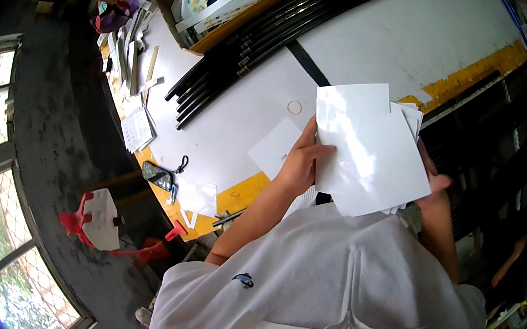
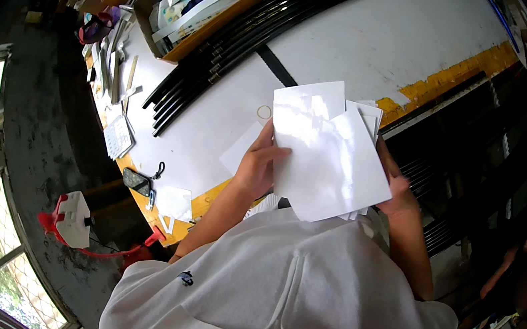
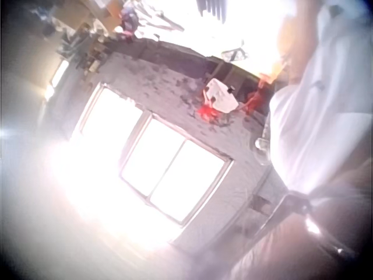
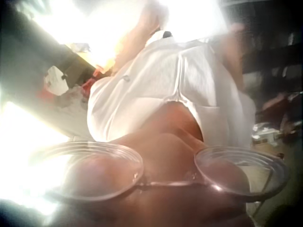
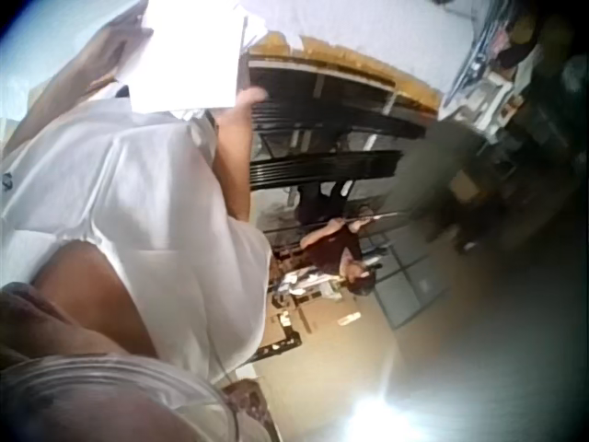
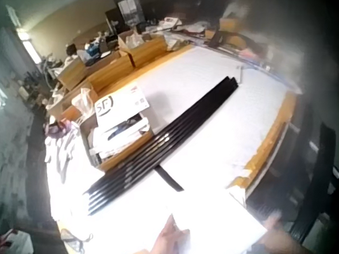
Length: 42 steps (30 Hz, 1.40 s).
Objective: The person picks up white paper sheets, folds them, and places them on a workbench. They then peel small labels from a sheet and apply them to black cylindrical rods one by one, smoothing each label onto the rod surface.
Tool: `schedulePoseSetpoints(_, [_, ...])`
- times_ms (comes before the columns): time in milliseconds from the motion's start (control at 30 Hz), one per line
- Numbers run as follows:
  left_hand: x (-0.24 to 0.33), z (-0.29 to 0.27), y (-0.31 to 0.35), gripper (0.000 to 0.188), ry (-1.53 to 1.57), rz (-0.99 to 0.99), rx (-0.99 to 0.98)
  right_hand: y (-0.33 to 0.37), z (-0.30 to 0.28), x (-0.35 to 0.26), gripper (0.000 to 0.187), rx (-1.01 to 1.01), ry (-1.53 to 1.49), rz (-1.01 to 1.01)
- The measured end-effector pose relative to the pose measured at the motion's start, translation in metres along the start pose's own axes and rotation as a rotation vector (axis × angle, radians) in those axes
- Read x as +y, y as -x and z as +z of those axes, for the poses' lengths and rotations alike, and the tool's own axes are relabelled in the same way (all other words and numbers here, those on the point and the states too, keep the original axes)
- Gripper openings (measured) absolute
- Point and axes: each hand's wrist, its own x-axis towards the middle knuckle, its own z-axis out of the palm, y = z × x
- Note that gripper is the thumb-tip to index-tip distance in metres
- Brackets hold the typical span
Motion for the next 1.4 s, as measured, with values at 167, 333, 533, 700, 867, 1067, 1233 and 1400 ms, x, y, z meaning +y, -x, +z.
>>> schedulePoseSetpoints(167, [-0.006, 0.001, 0.005, 0.082, -0.221, 0.143, 0.046, -0.03, 0.031, -0.032, 0.081, 0.351, 0.581, -0.007])
schedulePoseSetpoints(333, [-0.006, -0.004, 0.011, 0.078, -0.332, 0.111, 0.005, -0.052, 0.043, -0.039, 0.052, 0.433, 0.79, -0.062])
schedulePoseSetpoints(533, [-0.029, -0.028, 0.001, 0.071, -0.139, 0.044, -0.049, -0.065, 0.031, -0.049, 0.069, 0.058, 0.81, 0.092])
schedulePoseSetpoints(700, [-0.035, -0.028, 0.009, 0.076, -0.047, 0.04, -0.109, -0.071, 0.039, -0.054, 0.064, -0.04, 0.687, 0.249])
schedulePoseSetpoints(867, [-0.046, -0.037, 0.003, 0.087, -0.068, 0.06, -0.133, -0.07, 0.012, -0.048, 0.041, -0.003, 0.788, 0.302])
schedulePoseSetpoints(1067, [-0.044, -0.042, 0.013, 0.096, -0.293, 0.195, -0.015, -0.075, 0.042, -0.041, 0.037, 0.058, 0.752, 0.254])
schedulePoseSetpoints(1233, [-0.043, -0.047, 0.017, 0.094, -0.161, 0.2, -0.041, -0.084, 0.058, -0.037, 0.038, 0.008, 0.839, 0.254])
schedulePoseSetpoints(1400, [-0.036, -0.047, 0.02, 0.09, -0.201, 0.168, -0.094, -0.086, 0.034, -0.037, 0.041, -0.103, 1.034, 0.27])
